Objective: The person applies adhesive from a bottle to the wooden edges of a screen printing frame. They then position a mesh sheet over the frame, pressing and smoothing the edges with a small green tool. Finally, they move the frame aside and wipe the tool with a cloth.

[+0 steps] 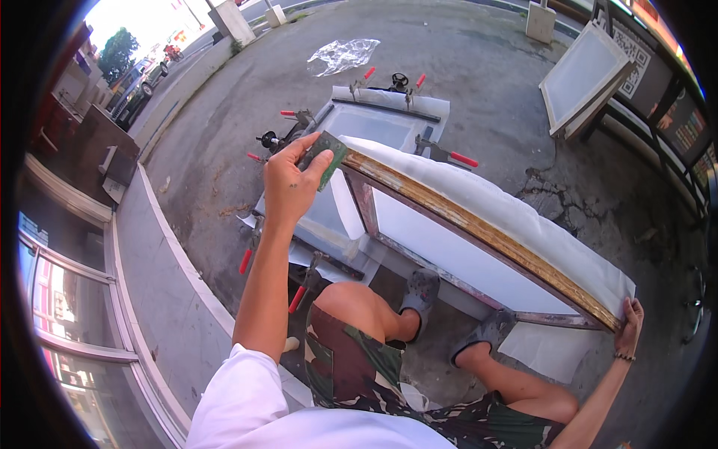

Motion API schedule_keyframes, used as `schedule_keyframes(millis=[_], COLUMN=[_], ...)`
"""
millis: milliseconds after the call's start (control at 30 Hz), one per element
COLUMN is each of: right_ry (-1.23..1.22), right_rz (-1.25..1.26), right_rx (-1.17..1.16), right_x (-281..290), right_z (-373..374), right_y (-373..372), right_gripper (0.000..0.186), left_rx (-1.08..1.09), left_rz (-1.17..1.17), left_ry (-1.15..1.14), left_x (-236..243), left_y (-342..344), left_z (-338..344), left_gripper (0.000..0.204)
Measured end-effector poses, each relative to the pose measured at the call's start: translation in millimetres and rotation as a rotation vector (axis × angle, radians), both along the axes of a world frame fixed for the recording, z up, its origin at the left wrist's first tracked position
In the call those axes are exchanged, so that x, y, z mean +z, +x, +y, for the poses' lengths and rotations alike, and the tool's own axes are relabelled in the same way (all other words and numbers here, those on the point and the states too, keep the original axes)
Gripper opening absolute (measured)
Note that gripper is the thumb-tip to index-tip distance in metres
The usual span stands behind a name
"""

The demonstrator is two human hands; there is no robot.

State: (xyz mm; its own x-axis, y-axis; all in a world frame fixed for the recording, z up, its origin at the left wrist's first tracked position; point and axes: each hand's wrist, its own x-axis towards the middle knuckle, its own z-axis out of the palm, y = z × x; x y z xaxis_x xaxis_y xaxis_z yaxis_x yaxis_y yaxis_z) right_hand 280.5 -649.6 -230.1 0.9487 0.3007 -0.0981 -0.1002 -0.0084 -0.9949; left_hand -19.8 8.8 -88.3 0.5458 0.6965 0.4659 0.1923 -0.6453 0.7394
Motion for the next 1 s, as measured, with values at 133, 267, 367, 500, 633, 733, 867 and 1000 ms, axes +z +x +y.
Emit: schedule_keyframes(millis=[133, 267, 367, 500, 633, 733, 867, 1000], right_ry=[0.012, 0.014, 0.048, 0.037, 0.016, 0.012, 0.035, 0.023], right_rz=[-0.035, 0.006, -0.008, 0.023, 0.022, 0.037, 0.041, 0.022], right_rx=[0.011, -0.078, -0.03, -0.045, -0.031, -0.093, -0.074, -0.066], right_x=[1, -1, -3, -2, 0, 1, -1, -3], right_z=[3, 3, 1, 1, 5, 6, 5, 4], right_y=[-3, -3, -2, -2, -4, -5, -4, -3], right_gripper=[0.01, 0.012, 0.007, 0.007, 0.007, 0.006, 0.005, 0.006], left_rx=[0.094, 0.059, 0.09, 0.066, 0.053, 0.055, 0.021, 0.117], left_rz=[0.049, 0.061, 0.005, 0.155, 0.139, 0.132, 0.058, 0.101], left_ry=[0.028, -0.019, -0.033, 0.063, 0.069, 0.156, 0.001, -0.102], left_x=[2, 5, 9, 12, 15, 18, 18, 7], left_y=[2, 2, 1, 1, 2, -2, -13, -17], left_z=[-6, -10, -10, -6, 4, 12, 16, 11], left_gripper=[0.04, 0.039, 0.039, 0.04, 0.04, 0.041, 0.041, 0.043])
